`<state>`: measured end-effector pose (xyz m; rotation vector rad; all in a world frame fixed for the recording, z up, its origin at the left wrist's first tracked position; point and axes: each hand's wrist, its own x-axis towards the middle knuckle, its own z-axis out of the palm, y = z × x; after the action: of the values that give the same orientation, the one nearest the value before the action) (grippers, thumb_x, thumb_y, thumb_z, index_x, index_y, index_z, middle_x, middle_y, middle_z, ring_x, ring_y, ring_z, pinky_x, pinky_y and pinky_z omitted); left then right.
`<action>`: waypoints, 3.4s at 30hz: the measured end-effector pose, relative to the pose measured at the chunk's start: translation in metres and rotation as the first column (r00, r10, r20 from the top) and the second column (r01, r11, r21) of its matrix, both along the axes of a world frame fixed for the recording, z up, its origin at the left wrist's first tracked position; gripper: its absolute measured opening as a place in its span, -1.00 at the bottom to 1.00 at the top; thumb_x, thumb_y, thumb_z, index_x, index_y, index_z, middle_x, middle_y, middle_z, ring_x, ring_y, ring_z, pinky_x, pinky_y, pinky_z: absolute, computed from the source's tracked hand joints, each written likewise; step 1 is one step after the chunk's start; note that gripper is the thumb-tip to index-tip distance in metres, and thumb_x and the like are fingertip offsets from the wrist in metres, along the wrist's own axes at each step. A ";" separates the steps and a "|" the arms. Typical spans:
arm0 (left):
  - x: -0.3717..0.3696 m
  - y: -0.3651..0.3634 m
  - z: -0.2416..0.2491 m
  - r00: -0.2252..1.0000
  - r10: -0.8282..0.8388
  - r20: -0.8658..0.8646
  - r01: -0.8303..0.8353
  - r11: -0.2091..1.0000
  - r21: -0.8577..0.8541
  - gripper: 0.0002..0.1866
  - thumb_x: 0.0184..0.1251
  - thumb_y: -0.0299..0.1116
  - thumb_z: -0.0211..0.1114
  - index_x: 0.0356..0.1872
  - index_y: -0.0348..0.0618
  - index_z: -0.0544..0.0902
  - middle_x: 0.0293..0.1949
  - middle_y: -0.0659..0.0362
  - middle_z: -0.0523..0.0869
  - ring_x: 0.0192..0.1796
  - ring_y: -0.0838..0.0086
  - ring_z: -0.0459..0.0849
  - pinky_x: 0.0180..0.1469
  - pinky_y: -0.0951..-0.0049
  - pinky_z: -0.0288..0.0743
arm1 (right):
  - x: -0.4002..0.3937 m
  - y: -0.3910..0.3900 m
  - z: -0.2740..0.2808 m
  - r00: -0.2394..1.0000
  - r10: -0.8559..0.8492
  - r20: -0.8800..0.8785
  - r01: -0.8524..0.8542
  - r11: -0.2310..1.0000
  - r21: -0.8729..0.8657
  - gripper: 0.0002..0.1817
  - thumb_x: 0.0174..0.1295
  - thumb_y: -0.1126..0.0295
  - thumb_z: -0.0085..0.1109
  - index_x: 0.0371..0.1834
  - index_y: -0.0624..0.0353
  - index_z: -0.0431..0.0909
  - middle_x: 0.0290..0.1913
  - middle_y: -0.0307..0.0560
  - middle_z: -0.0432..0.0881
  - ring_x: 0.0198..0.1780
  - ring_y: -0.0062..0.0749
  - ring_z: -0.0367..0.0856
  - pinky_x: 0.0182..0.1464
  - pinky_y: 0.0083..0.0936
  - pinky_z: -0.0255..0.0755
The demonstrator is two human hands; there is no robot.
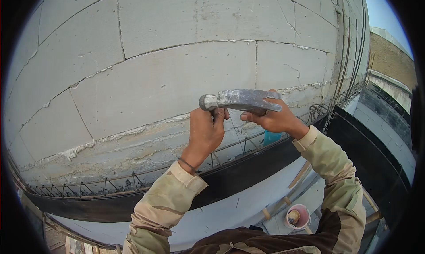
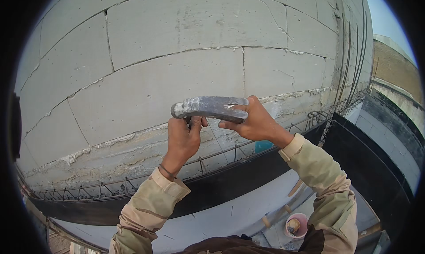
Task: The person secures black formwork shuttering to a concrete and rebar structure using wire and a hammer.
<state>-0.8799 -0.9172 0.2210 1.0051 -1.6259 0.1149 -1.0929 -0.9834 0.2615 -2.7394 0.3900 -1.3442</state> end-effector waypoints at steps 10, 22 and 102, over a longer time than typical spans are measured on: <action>-0.022 0.016 0.028 0.953 -0.297 0.057 0.298 0.955 -0.004 -0.90 0.56 -0.56 0.15 -0.12 -0.28 0.64 -0.50 0.19 0.67 -0.48 0.53 0.56 -0.38 0.49 0.41 | 0.004 0.018 0.095 0.968 0.240 0.072 -0.231 0.966 -0.116 -0.84 0.33 0.39 0.45 -0.30 0.26 0.71 -0.55 -0.26 0.60 -0.56 -0.52 0.48 -0.47 -0.43 0.34; -0.026 0.004 0.010 0.986 -0.052 -0.157 0.043 0.997 -0.060 -0.87 0.61 -0.49 0.15 -0.10 -0.32 0.64 -0.52 0.23 0.65 -0.47 0.65 0.52 -0.40 0.53 0.38 | 0.024 0.002 -0.026 0.952 0.014 0.305 -0.207 0.764 0.611 -0.71 0.35 0.28 0.41 -0.39 0.31 0.70 -0.63 -0.27 0.56 -0.58 -0.64 0.46 -0.51 -0.50 0.28; 0.013 -0.047 -0.006 0.930 0.254 -0.264 -0.300 0.942 -0.149 -0.86 0.40 -0.56 0.21 -0.10 -0.20 0.68 -0.43 0.05 0.69 -0.43 0.17 0.66 -0.29 0.25 0.49 | 0.026 -0.072 -0.003 0.974 -0.063 0.218 0.131 0.940 -0.315 -0.84 0.02 0.56 0.45 -0.39 0.24 0.61 -0.50 0.09 0.66 -0.46 -0.01 0.69 -0.40 -0.26 0.49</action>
<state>-0.8670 -0.9642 0.2154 1.0554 -1.2205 0.3195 -1.0667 -1.0554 0.2580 -2.8221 0.3157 -1.8528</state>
